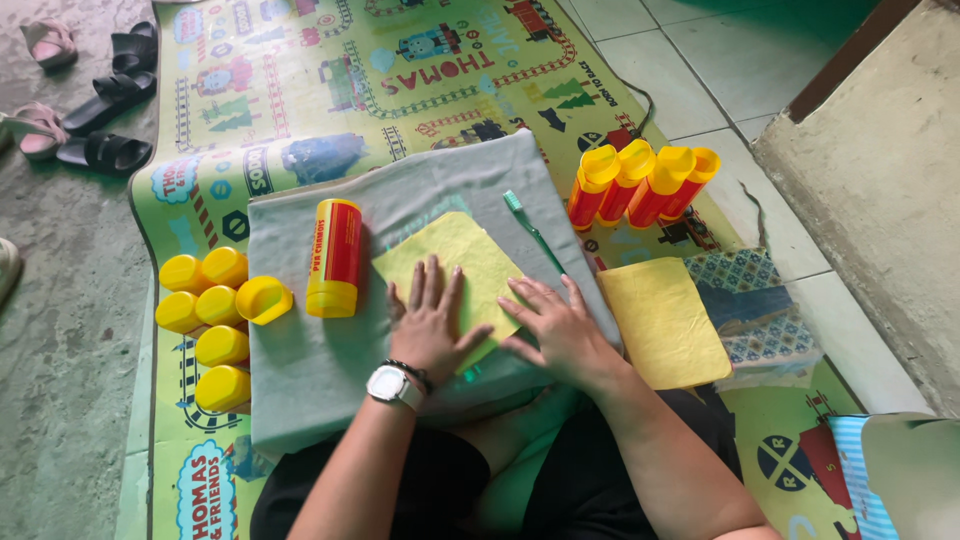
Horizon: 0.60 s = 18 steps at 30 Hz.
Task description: The person wraps a yellow rectangular sheet around a cylindrical container, folds the edges, and secures it with a yellow cap. They then place the wrapped item among other similar containers and repeat the wrapping process with another sheet.
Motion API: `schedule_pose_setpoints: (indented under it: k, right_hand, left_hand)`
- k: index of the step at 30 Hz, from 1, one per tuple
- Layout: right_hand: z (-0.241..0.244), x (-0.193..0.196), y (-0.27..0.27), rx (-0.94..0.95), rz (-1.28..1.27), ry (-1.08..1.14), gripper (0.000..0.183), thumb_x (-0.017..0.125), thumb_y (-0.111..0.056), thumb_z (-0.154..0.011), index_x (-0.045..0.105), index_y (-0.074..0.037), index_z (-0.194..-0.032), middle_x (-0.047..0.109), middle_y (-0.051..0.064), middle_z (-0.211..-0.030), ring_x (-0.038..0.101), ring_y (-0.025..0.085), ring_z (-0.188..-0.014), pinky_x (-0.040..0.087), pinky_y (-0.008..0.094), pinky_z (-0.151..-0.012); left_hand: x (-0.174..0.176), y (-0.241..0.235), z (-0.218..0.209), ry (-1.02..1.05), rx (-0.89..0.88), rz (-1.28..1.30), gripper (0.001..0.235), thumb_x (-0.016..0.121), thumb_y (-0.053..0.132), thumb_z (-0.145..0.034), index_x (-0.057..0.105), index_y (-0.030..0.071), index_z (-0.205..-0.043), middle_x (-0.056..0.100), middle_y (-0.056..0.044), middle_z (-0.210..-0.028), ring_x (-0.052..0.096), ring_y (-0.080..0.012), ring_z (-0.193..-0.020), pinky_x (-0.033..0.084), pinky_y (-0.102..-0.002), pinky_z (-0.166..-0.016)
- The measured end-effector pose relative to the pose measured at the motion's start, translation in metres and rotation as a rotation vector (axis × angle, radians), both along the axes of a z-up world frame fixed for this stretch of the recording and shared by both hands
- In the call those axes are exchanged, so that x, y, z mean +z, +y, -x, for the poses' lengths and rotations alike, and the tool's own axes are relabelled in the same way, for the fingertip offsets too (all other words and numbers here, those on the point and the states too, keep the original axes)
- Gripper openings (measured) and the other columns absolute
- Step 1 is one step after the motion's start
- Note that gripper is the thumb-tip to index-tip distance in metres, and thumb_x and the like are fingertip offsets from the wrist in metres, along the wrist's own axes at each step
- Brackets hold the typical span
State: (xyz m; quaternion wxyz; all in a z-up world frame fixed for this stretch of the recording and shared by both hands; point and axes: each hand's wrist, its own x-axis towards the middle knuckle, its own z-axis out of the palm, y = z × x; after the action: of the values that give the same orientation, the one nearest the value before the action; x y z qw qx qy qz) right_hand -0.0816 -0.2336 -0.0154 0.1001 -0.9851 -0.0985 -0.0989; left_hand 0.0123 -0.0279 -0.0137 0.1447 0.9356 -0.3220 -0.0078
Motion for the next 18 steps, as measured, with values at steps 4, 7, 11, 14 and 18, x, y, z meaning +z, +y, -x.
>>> schedule_pose_setpoints:
  k: [4, 7, 11, 14, 18]
  right_hand:
    - [0.014, 0.009, 0.005, 0.057, 0.085, 0.006, 0.099, 0.073, -0.068, -0.074, 0.039, -0.026, -0.156, 0.04, 0.011, -0.159, 0.037, 0.029, -0.147, 0.02, 0.068, -0.115]
    - [0.016, 0.005, 0.01, 0.062, 0.162, 0.056, 0.108, 0.083, -0.06, -0.066, 0.037, -0.021, -0.156, 0.041, 0.011, -0.159, 0.039, 0.028, -0.146, 0.02, 0.066, -0.116]
    - [0.018, -0.001, 0.016, 0.077, 0.233, 0.041, 0.099, 0.093, -0.039, -0.061, 0.047, -0.018, -0.146, 0.046, 0.009, -0.147, 0.044, 0.027, -0.137, 0.032, 0.058, -0.114]
    - [0.024, -0.004, 0.019, 0.107, 0.19, -0.036, 0.084, 0.093, -0.031, -0.061, 0.055, -0.019, -0.135, 0.053, 0.005, -0.131, 0.054, 0.025, -0.124, 0.04, 0.048, -0.109]
    - [0.021, -0.026, 0.011, 0.15, -0.017, -0.142, 0.037, 0.084, -0.026, -0.072, 0.068, -0.019, -0.104, 0.059, 0.0, -0.107, 0.064, 0.021, -0.101, 0.05, 0.036, -0.097]
  left_hand:
    - [-0.005, 0.023, -0.003, -0.143, -0.077, 0.016, 0.083, 0.037, 0.072, -0.097, 0.031, 0.016, -0.159, 0.019, -0.011, -0.17, 0.013, -0.027, -0.157, 0.006, -0.061, -0.12]
    - [-0.003, 0.034, 0.018, -0.315, -0.268, 0.013, 0.097, 0.043, 0.082, -0.086, 0.038, 0.014, -0.156, 0.032, -0.011, -0.166, 0.026, -0.0284, -0.154, 0.02, -0.059, -0.117]
    - [-0.006, 0.053, 0.04, -0.351, -0.311, -0.029, 0.103, 0.067, 0.072, -0.07, 0.045, 0.011, -0.15, 0.035, -0.01, -0.163, 0.034, -0.0265, -0.145, 0.028, -0.052, -0.112]
    - [-0.021, 0.065, 0.043, -0.412, -0.309, 0.011, 0.093, 0.08, 0.056, -0.066, 0.052, 0.016, -0.145, 0.045, -0.006, -0.145, 0.045, -0.0256, -0.129, 0.037, -0.044, -0.103]
    - [-0.025, 0.076, 0.041, -0.353, -0.357, 0.102, 0.069, 0.076, 0.045, -0.074, 0.06, 0.02, -0.136, 0.052, 0.001, -0.119, 0.053, -0.0197, -0.109, 0.043, -0.038, -0.093]
